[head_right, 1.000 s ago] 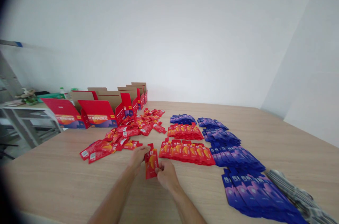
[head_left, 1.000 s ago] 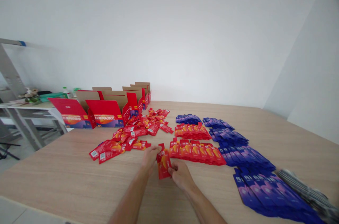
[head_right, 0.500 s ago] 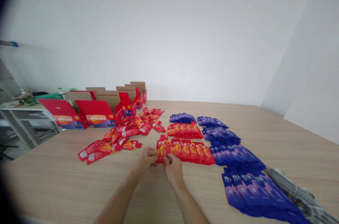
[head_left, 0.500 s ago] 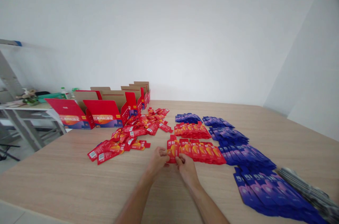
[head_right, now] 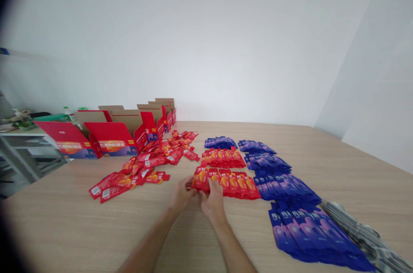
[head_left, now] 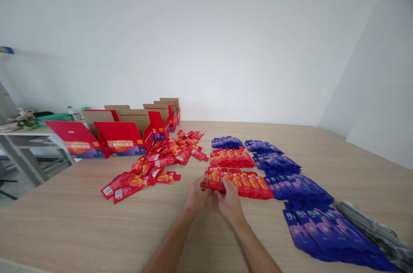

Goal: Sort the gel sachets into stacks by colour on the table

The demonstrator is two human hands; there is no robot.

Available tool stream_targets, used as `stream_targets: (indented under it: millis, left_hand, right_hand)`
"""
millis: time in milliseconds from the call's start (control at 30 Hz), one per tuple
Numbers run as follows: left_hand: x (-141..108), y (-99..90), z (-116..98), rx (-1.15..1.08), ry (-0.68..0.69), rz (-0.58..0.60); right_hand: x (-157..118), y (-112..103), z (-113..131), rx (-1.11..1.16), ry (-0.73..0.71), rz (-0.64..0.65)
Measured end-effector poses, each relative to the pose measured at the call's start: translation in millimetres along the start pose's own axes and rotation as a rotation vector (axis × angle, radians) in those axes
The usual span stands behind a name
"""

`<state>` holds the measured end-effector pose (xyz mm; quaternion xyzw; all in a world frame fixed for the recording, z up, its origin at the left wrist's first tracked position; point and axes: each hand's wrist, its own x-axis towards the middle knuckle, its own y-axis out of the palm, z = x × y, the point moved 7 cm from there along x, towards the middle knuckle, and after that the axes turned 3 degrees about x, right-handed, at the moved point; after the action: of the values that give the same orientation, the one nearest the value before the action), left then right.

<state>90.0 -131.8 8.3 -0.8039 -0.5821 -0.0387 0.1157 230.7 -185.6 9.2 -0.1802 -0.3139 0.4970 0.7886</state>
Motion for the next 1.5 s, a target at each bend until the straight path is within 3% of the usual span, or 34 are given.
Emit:
stream_targets:
  millis: [300, 633, 1033, 1367, 1500]
  left_hand:
    - [8, -9.5, 26, 0.440, -0.059, -0.209]
    - [7, 3.8, 35, 0.708, -0.187, -0.124]
    - [2, 14.0, 33, 0.823, -0.161, -0.086]
    - [-1, 16.0, 30, 0.859, -0.106, -0.113]
    - [-6, 4.5, 26, 0.912, -0.103, -0.135]
  right_hand:
    - [3, -3, -5, -0.359, 0.079, -0.042]
    - [1, 4, -2, -0.527, 0.075, 0.014]
    - [0, 6, -5, -0.552, 0.095, 0.077]
    - [-5, 4, 7, -0.578, 0.038, -0.034]
    - [-9, 7, 18, -0.555, -0.027, -0.058]
